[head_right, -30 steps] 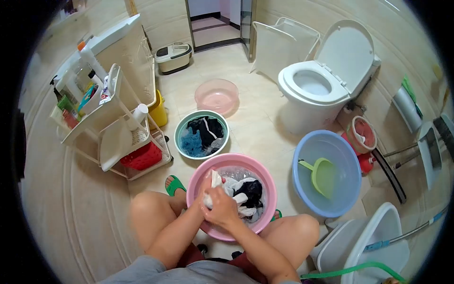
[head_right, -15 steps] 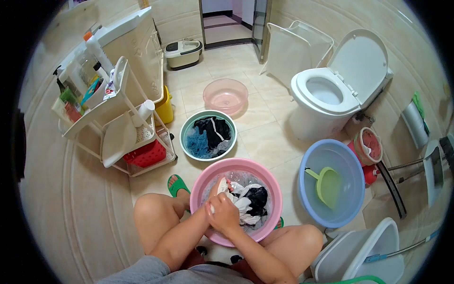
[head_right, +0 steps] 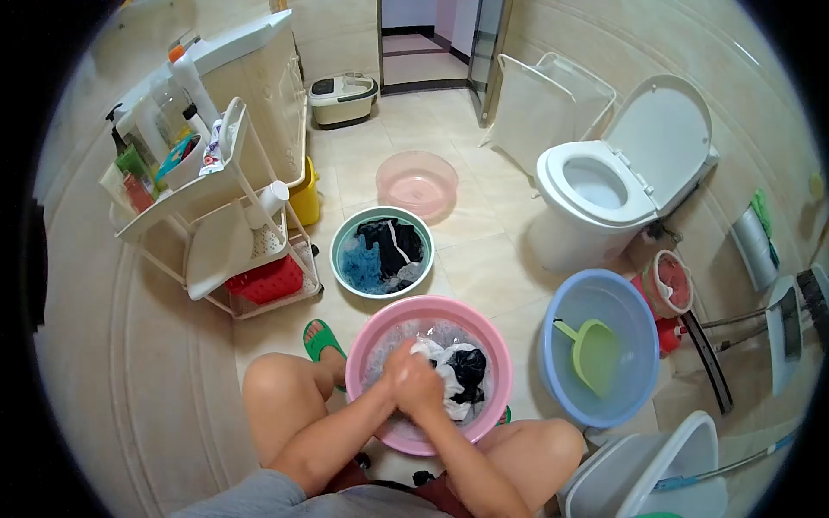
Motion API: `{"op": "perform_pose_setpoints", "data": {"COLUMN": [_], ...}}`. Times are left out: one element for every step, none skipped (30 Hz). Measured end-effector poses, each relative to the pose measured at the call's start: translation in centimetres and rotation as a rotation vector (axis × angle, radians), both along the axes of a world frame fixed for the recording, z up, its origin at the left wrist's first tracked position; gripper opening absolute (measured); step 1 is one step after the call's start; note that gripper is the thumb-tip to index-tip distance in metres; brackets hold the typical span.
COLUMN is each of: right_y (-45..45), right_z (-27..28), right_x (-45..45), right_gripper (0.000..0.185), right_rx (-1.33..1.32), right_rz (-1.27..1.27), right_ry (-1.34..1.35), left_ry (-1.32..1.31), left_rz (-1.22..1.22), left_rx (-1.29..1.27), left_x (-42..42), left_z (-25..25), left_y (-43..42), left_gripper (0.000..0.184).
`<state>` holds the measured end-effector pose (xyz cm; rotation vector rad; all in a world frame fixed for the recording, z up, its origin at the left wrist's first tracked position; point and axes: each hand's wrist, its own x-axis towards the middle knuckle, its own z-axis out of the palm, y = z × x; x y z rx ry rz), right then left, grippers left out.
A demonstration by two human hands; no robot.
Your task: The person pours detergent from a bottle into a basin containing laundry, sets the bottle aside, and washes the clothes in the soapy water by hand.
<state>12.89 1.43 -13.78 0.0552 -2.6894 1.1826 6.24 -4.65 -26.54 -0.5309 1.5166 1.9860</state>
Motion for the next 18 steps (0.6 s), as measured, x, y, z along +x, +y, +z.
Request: {"op": "perform_pose_setpoints", "data": {"right_y": [1.8, 3.4, 4.8, 5.9, 6.4, 6.9, 7.2, 7.4, 7.4, 7.2, 6.8, 5.9, 4.9, 3.4, 1.7, -0.2, -1.3, -1.3], "right_z": [-2.4, -3.9, -3.9, -3.8, -4.2, -4.4, -4.6, -5.0, -5.1, -4.8, -4.5, -3.1, -2.0, -2.0, -0.1, 1.4, 2.0, 1.3], "right_x": [-1.4, -2.5, -3.2, -3.7, -3.9, -4.0, -4.1, -4.1, -4.1, -4.1, -3.7, -3.1, -2.6, -2.1, -1.2, 0.1, 1.0, 1.2], "right_gripper": [0.029, 0.029, 0.028, 0.027, 0.027, 0.027, 0.028, 0.028, 0.029, 0.031, 0.031, 0.027, 0.024, 0.022, 0.02, 0.016, 0.012, 0.012], "right_rx": [0.004, 0.005, -0.034, -0.073, -0.076, -0.204, -0.329, -0.323, -0.435, -0.548, -0.546, -0.459, -0.367, -0.169, -0.122, -0.117, -0.115, -0.118], "right_rz": [-0.137, -0.274, -0.363, -0.451, -0.454, -0.474, -0.493, -0.496, -0.504, -0.511, -0.513, -0.374, -0.237, -0.182, -0.079, -0.008, 0.062, 0.058], "right_ry": [-0.057, -0.112, -0.163, -0.213, -0.213, -0.226, -0.238, -0.24, -0.199, -0.155, -0.154, -0.166, -0.176, -0.012, 0.166, 0.172, 0.177, 0.174], "left_ry": [-0.09, -0.143, -0.158, -0.147, -0.065, -0.066, -0.03, 0.004, 0.008, 0.006, 0.095, 0.186, 0.188, 0.126, 0.06, 0.056, 0.022, -0.013], "left_rz": [0.058, 0.064, 0.046, 0.027, 0.035, 0.032, 0.099, 0.169, 0.175, 0.173, 0.25, 0.328, 0.325, 0.372, 0.42, 0.419, 0.325, 0.23], "left_rx": [0.064, 0.074, 0.086, 0.1, 0.227, 0.227, 0.289, 0.352, 0.355, 0.357, 0.242, 0.128, 0.137, 0.134, 0.129, 0.132, 0.145, 0.153], "left_x": [1.3, 2.5, 3.0, 3.3, 3.5, 3.2, 2.5, 2.0, 1.0, 0.7, 0.4, 0.1, -0.3, -0.7, -1.0, -1.4, -1.9, -1.8], "left_z": [3.5, 6.5, 8.2, 9.4, 8.6, 8.9, 9.1, 9.3, 8.1, 8.2, 8.4, 8.5, 8.4, 8.1, 7.6, 6.2, 4.3, 3.1], "left_y": [0.9, 1.4, 1.6, 1.7, 1.9, 1.8, 1.7, 1.6, 1.1, 0.8, 0.5, 0.3, -0.2, -0.7, -1.1, -1.4, -1.7, -2.0], "left_gripper": [0.038, 0.038, 0.038, 0.038, 0.035, 0.035, 0.032, 0.029, 0.027, 0.027, 0.027, 0.028, 0.028, 0.028, 0.028, 0.028, 0.025, 0.023]}}
